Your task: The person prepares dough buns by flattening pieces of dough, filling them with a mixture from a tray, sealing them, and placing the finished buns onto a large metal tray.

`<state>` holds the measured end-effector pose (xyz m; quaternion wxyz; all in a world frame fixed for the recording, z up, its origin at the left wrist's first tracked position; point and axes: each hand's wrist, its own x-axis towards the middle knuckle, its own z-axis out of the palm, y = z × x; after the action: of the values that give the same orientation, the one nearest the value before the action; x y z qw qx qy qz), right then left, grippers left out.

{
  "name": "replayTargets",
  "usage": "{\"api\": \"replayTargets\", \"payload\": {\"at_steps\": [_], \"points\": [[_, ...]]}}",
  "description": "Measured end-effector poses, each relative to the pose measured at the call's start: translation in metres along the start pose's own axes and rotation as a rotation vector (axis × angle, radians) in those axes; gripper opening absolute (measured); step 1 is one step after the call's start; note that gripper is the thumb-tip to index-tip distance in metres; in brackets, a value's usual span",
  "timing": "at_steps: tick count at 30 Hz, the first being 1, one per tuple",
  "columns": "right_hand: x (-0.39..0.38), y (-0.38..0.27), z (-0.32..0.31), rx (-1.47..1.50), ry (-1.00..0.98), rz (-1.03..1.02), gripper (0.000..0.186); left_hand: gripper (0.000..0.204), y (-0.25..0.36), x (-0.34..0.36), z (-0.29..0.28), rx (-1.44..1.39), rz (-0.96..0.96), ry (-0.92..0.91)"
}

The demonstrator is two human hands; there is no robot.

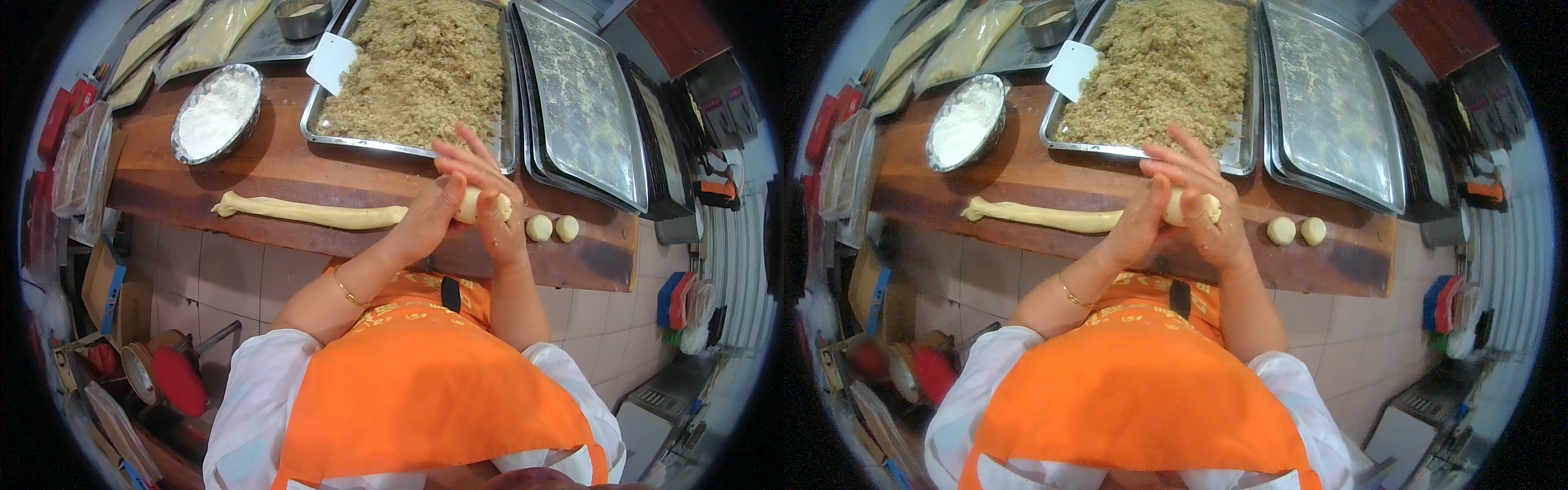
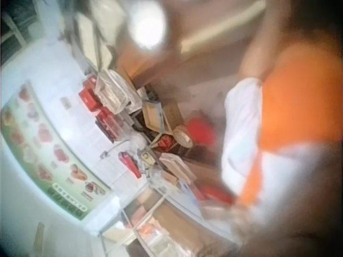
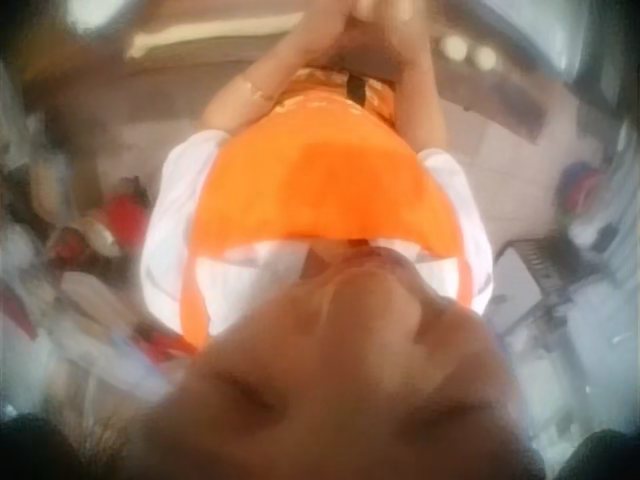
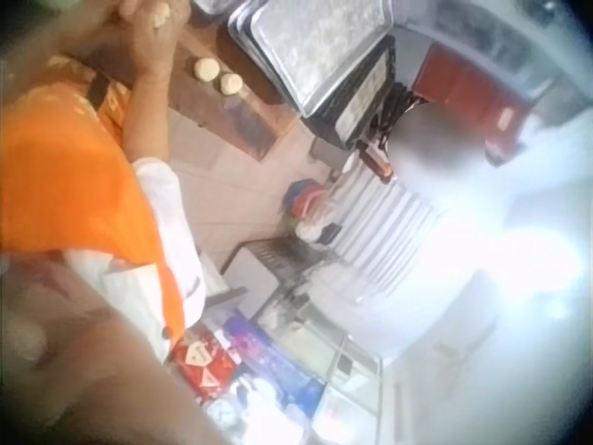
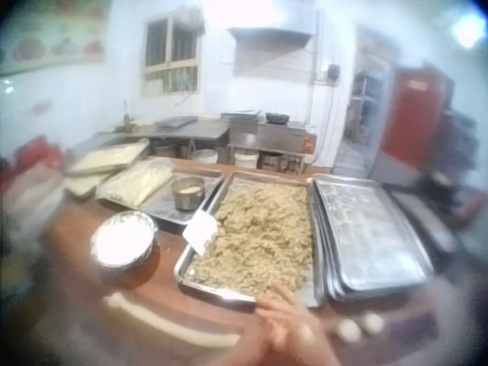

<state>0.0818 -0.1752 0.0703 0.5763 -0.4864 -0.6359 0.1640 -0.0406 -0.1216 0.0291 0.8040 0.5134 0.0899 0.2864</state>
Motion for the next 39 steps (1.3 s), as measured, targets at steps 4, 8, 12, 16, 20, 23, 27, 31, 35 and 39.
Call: {"api": "replayTargets", "payload": {"at_steps": [4,8,12,16,20,23,27,31,35,39], "points": [[-0.007,0.019,-0.012,0.108,-0.056,0.097,0.068,0.062,0.004,-0.002,0.012,0.16,0.022,0.058],[-0.003,0.014,0.004,0.221,0.175,0.071,0.067,0.06,0.008,-0.007,0.003,0.003,-0.029,-0.047],[-0.004,0.007,-0.004,0.155,-0.04,0.056,0.067,0.056,0.011,-0.003,-0.009,0.077,-0.021,-0.105],[-0.01,0.02,-0.014,0.208,-0.046,0.089,0.066,0.067,-0.02,0.008,0.026,0.293,0.384,0.207],[-0.007,0.01,0.002,0.281,0.154,0.073,0.069,0.069,-0.001,-0.003,0.005,0.248,0.02,-0.041],[-0.004,0.005,-0.004,0.22,-0.038,0.098,0.071,0.064,0.009,-0.003,-0.005,0.261,0.007,-0.141],[-0.01,0.022,-0.016,0.299,-0.07,0.117,0.073,0.067,-0.002,0.008,0.017,0.415,0.373,0.08],[-0.005,0.009,0.012,0.334,0.207,0.081,0.075,0.064,0.013,-0.005,0.018,0.253,0.09,0.046],[-0.005,0.015,-0.007,0.197,-0.074,0.066,0.073,0.061,0.017,-0.003,0.011,0.294,0.176,-0.039],[-0.011,0.024,-0.005,0.334,0.036,0.075,0.072,0.068,-0.001,-0.009,0.022,0.306,0.166,0.096]]}}
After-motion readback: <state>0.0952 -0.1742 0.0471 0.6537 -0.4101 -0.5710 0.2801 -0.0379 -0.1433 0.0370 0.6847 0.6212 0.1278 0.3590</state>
